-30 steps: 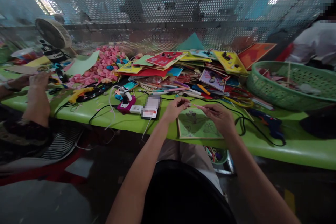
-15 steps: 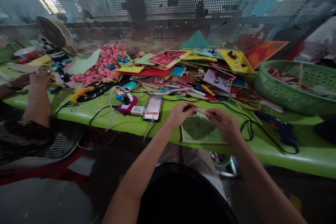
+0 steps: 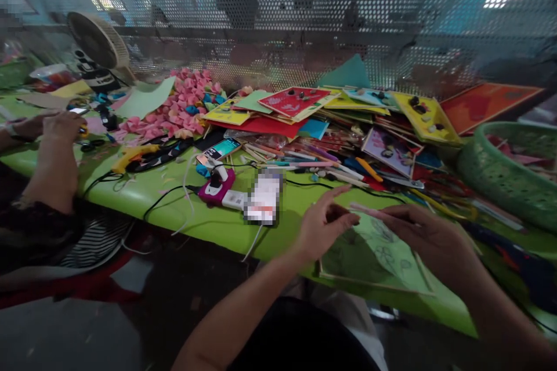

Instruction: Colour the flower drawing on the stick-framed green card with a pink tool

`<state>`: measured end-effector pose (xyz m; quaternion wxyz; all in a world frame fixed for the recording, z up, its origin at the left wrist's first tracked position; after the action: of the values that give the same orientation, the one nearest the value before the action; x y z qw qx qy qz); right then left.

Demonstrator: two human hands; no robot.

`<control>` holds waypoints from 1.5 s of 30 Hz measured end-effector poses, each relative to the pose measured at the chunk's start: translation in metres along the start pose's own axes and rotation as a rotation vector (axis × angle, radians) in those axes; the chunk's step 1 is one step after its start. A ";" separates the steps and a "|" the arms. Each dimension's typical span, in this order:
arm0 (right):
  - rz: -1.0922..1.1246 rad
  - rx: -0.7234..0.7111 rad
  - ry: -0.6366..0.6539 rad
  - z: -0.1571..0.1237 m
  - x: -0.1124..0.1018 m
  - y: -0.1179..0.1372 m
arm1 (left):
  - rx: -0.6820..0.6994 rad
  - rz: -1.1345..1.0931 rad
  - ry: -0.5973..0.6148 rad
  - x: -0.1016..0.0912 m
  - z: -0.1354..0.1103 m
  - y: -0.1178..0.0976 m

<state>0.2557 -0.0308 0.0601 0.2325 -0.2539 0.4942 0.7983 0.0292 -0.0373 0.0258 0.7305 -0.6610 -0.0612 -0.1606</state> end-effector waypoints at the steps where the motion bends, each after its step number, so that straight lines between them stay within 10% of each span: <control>1: -0.034 -0.004 -0.033 0.011 -0.005 -0.003 | 0.004 0.015 -0.043 -0.002 -0.002 -0.002; 7: -0.147 -0.149 0.017 0.091 0.008 -0.016 | -0.043 0.145 -0.041 -0.006 -0.009 -0.006; 20: -0.343 -0.417 0.211 0.188 0.141 0.015 | -0.055 0.238 0.128 -0.003 -0.019 -0.015; 34: -0.519 -0.378 0.151 0.193 0.089 -0.046 | -0.040 0.337 0.505 0.000 -0.019 0.018; 45: -0.641 -0.272 0.227 0.200 0.099 -0.050 | 0.003 0.296 0.412 -0.005 -0.017 0.001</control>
<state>0.1762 0.1828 0.0396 0.3786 -0.5117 0.3013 0.7100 0.0226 -0.0537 0.0217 0.7439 -0.6150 0.1864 -0.1832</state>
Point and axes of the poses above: each hand's wrist, its own z-axis towards the middle knuckle, its own x-axis out of the palm, y = z × x, the point moved 2 cm from there along z, towards the middle knuckle, and after that the axes turned 5 degrees about -y, right-handed, at the moved point
